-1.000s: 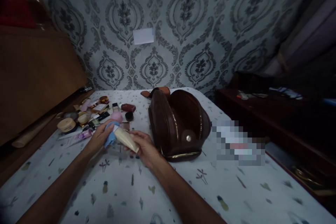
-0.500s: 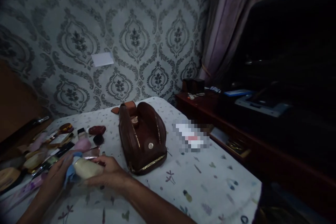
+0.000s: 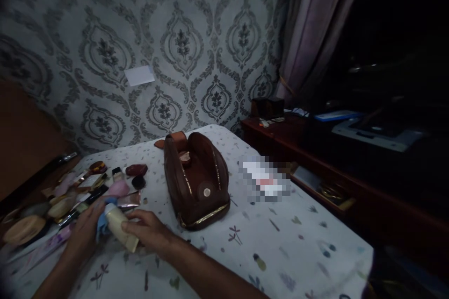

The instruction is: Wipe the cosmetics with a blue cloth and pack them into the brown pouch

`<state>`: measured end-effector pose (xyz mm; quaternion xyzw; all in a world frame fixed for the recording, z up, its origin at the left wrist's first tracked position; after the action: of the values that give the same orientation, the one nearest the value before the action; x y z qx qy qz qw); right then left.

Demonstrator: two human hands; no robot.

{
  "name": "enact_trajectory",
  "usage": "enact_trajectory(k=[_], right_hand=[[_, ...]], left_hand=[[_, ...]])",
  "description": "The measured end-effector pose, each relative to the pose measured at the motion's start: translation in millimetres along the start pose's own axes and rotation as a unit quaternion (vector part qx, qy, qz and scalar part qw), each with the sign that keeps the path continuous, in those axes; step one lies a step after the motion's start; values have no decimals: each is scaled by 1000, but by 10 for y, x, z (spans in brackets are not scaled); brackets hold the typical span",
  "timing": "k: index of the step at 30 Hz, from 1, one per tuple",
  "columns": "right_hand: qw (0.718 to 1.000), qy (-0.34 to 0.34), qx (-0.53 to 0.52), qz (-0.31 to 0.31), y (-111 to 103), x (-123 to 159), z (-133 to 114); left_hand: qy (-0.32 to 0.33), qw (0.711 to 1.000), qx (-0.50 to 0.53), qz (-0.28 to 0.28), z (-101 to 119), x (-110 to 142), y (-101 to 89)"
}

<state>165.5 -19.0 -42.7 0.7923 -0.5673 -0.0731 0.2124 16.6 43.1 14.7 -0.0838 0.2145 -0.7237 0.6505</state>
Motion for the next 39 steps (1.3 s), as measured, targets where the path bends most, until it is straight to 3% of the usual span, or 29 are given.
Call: enact_trajectory(k=[5, 11, 15, 18, 22, 25, 29, 34, 39], right_hand=[[999, -35, 14, -12, 9, 30, -22], [989, -5, -146, -19, 74, 48, -1], [978, 32, -192, -74, 175, 30, 18], [984, 24, -154, -88, 185, 12, 26], [997, -73, 20, -11, 59, 27, -105], [971, -130, 196, 27, 73, 99, -259], [929, -133, 337, 76, 91, 169, -363], [950, -129, 285, 16, 128, 151, -329], [983, -92, 152, -42, 157, 114, -225]], left_hand=[[-20, 997, 74, -16, -58, -7, 62], [1, 987, 152, -44, -12, 11, 103], [1, 982, 184, -39, 83, 35, 87], [3, 982, 187, -27, 113, 41, 56], [28, 990, 136, -13, 114, 38, 22], [38, 994, 100, -7, 104, 41, 29], [52, 996, 66, -23, 142, 50, 67], [57, 996, 61, -43, 168, 52, 52], [65, 995, 62, -54, 144, 51, 34]])
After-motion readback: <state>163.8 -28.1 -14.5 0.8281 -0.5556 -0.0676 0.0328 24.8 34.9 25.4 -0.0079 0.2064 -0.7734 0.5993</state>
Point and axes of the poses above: each hand's wrist, its own x-axis away from the middle knuckle, its own y-axis out of the palm, z = x × y, the point moved 8 cm from there along -x, towards the middle knuckle, and after that the axes turned 4 degrees about -z, right-handed, at the moved point
